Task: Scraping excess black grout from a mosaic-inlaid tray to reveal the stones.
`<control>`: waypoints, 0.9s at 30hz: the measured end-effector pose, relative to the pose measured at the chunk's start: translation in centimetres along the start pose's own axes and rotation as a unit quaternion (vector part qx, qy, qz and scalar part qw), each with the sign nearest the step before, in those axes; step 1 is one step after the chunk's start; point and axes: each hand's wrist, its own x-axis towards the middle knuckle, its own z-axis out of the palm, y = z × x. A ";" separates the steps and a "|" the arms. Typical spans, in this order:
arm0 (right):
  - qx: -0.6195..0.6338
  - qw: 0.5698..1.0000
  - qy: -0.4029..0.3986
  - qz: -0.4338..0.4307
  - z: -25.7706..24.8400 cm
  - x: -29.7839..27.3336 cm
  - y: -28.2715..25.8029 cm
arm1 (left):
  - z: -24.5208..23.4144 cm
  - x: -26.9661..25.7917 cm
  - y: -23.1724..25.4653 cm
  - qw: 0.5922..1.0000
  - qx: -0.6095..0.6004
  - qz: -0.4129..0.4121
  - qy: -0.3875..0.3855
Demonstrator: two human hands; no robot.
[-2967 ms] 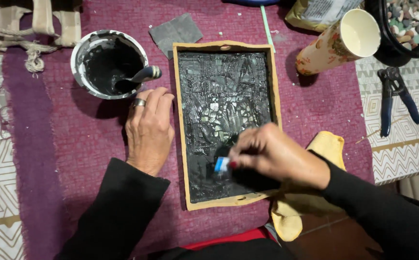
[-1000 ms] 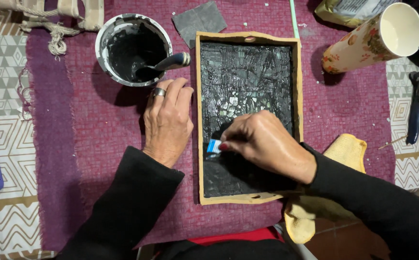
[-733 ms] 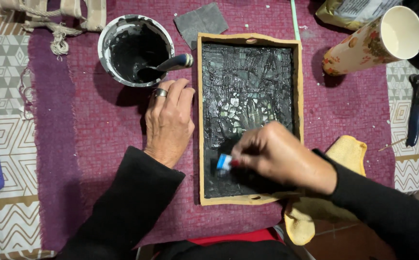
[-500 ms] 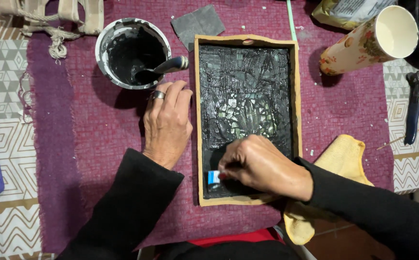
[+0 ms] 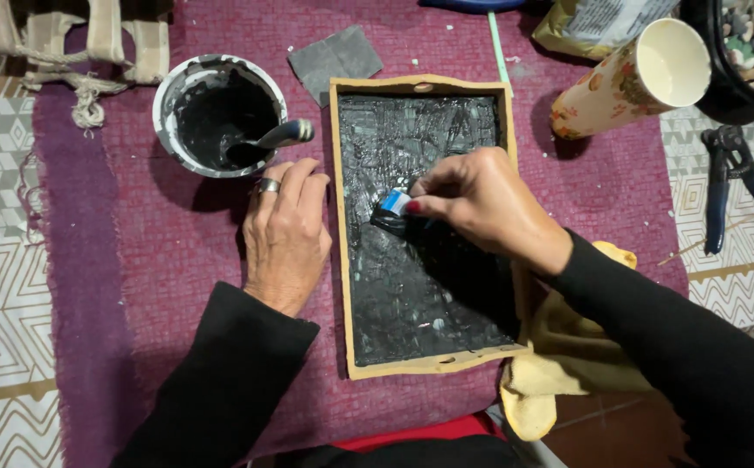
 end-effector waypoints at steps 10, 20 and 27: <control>0.014 0.986 -0.163 0.020 0.2 -5.9 -1.7 | -0.3 0.2 0.3 1.000 -0.006 -0.010 -0.009; -0.027 0.999 -0.010 -0.045 -0.6 -3.1 1.0 | -0.5 0.1 0.1 1.000 0.017 -0.009 -0.023; 0.038 0.989 -0.140 -0.015 -2.5 -5.9 -0.8 | 0.0 -0.4 -0.2 1.000 0.020 -0.005 -0.018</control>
